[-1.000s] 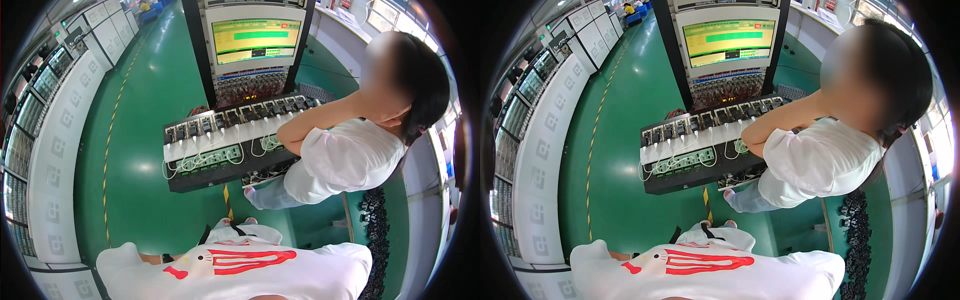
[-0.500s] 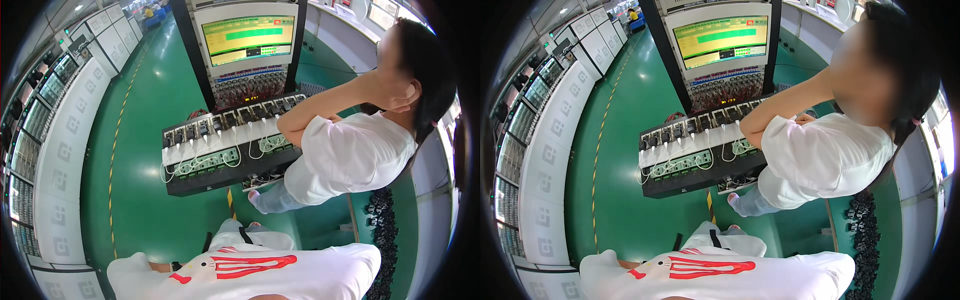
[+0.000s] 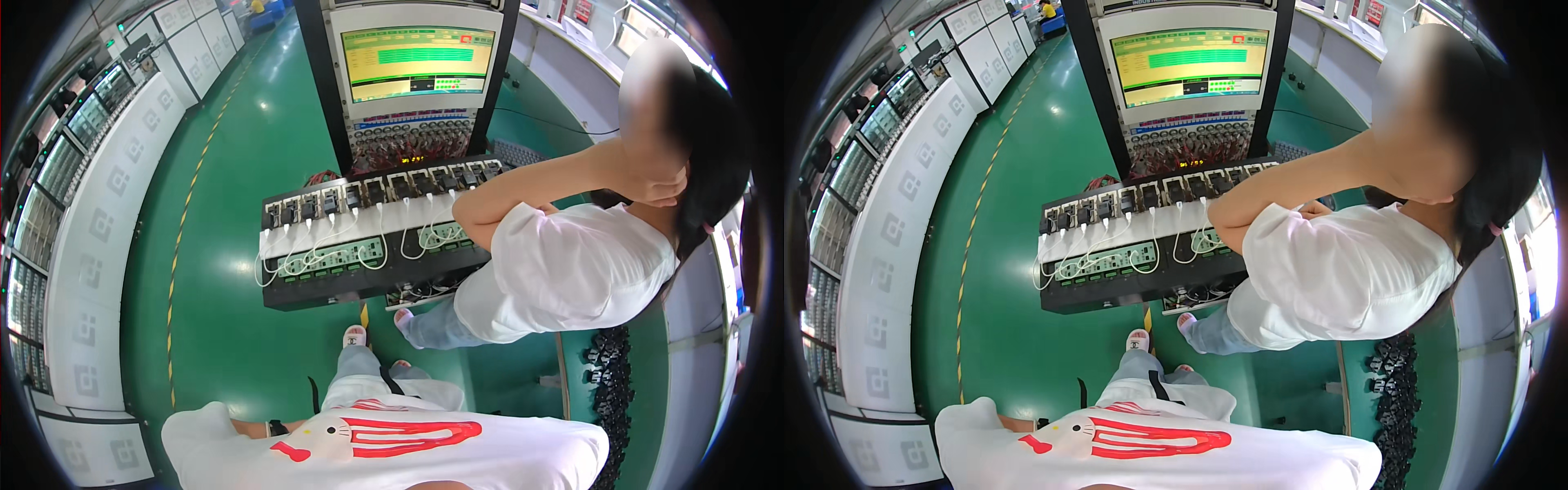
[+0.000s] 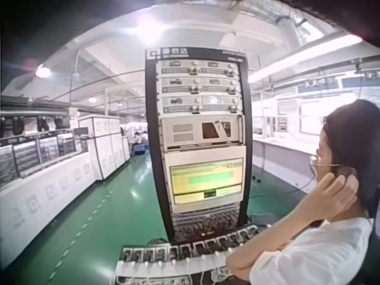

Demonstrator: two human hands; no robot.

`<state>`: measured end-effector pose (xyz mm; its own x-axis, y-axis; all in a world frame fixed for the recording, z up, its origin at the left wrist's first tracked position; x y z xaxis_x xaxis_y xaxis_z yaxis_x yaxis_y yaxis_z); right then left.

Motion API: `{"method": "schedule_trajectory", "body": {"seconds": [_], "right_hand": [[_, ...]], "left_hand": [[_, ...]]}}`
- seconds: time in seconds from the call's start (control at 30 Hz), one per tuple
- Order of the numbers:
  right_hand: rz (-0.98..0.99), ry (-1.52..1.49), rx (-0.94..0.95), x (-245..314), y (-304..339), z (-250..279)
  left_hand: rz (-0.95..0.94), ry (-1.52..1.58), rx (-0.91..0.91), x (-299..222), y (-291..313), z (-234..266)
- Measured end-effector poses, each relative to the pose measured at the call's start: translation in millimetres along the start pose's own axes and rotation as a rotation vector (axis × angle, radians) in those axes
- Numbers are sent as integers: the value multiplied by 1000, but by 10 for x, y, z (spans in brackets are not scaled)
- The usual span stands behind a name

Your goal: Testing or assembling electronic components on a multi-port testing panel by plugging in wires and flipping switches.

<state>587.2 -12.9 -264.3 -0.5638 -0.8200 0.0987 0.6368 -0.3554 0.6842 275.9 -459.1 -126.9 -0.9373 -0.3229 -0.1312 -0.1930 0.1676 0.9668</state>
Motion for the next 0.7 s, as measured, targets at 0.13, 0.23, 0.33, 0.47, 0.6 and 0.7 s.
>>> {"method": "schedule_trajectory", "body": {"seconds": [0.13,0.23,0.33,0.47,0.6,0.7], "right_hand": [[5,29,0,65,-158,-10],[6,43,-5,136,-279,7],[-10,52,-12,165,-365,-49],[-51,82,-5,-14,-389,-169],[-88,123,2,-209,-410,-277],[-101,145,5,-251,-469,-380]], "left_hand": [[11,-31,-10,-41,6,1],[27,-61,-17,-38,27,35],[40,-109,-26,-5,59,99],[26,-180,-45,-132,9,224],[7,-242,-70,-274,-72,325],[5,-281,-81,-314,-112,339]]}}
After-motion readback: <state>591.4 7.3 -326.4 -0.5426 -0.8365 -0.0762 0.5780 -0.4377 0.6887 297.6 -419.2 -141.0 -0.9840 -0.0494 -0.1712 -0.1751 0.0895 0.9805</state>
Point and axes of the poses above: each hand's wrist, its own y-axis away from the middle knuckle, its own z-axis out of the back of the hand, x = y × z, the point moved 8 cm from there along -y, towards the middle knuckle, and after that the axes turned 13 degrees about z, right-handed, at the moved point
